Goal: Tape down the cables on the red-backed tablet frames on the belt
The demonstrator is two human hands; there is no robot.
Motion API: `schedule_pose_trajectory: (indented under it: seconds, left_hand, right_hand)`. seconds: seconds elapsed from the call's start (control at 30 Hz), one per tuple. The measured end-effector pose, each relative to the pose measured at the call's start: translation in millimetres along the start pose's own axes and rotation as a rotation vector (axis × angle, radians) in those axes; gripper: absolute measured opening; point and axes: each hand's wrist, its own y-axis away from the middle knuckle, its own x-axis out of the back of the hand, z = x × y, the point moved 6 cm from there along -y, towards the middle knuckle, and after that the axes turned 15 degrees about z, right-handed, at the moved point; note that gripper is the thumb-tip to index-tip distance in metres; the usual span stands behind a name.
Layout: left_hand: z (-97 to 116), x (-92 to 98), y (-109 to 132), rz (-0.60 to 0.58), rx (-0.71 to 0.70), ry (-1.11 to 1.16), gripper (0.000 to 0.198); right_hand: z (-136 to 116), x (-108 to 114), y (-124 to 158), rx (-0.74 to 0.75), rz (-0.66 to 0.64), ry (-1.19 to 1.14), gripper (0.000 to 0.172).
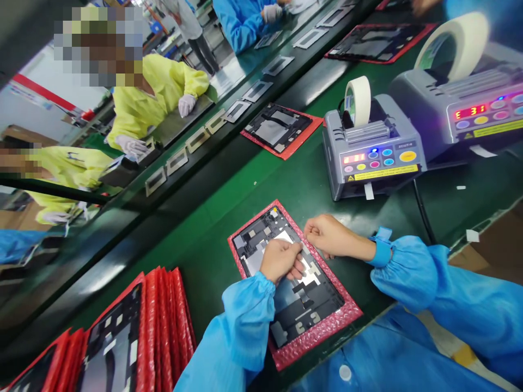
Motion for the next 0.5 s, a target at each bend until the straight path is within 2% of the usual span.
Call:
schedule_pose_trajectory:
  seconds: [0.1,0.17,0.23,0.3,0.37,0.43,0.5]
  left_hand:
    - [-5,2.3,4,0.039,0.001,0.084,0.033]
    - [-17,19.0,10,0.095,-0.004,0.163,0.031]
    - [-38,51.7,21,0.228,-0.01,0.243,0.03]
    - [-65,90.1,39,0.417,-0.005,0.316,0.027]
    - [-91,117.0,59,0.551,0.027,0.386,0.028]
    - [-106,122.9,71,0.546,0.073,0.454,0.037]
    - [-110,115.1,74,0.472,0.103,0.51,0.043]
  right_hand:
    - [2,1,5,-0.008,-0.008,0.022,0.014]
    - [8,2,8,-0.032,-0.008,0.052,0.016]
    - [19,2,9,-0.06,-0.033,0.1,0.025]
    - [30,0,9,-0.084,-0.079,0.139,0.032]
    - [35,-4,11,-0.06,-0.13,0.187,0.036]
    - [37,-7,13,-0.007,-0.152,0.231,0.037]
    - [43,-8,13,0.018,-0.146,0.26,0.038]
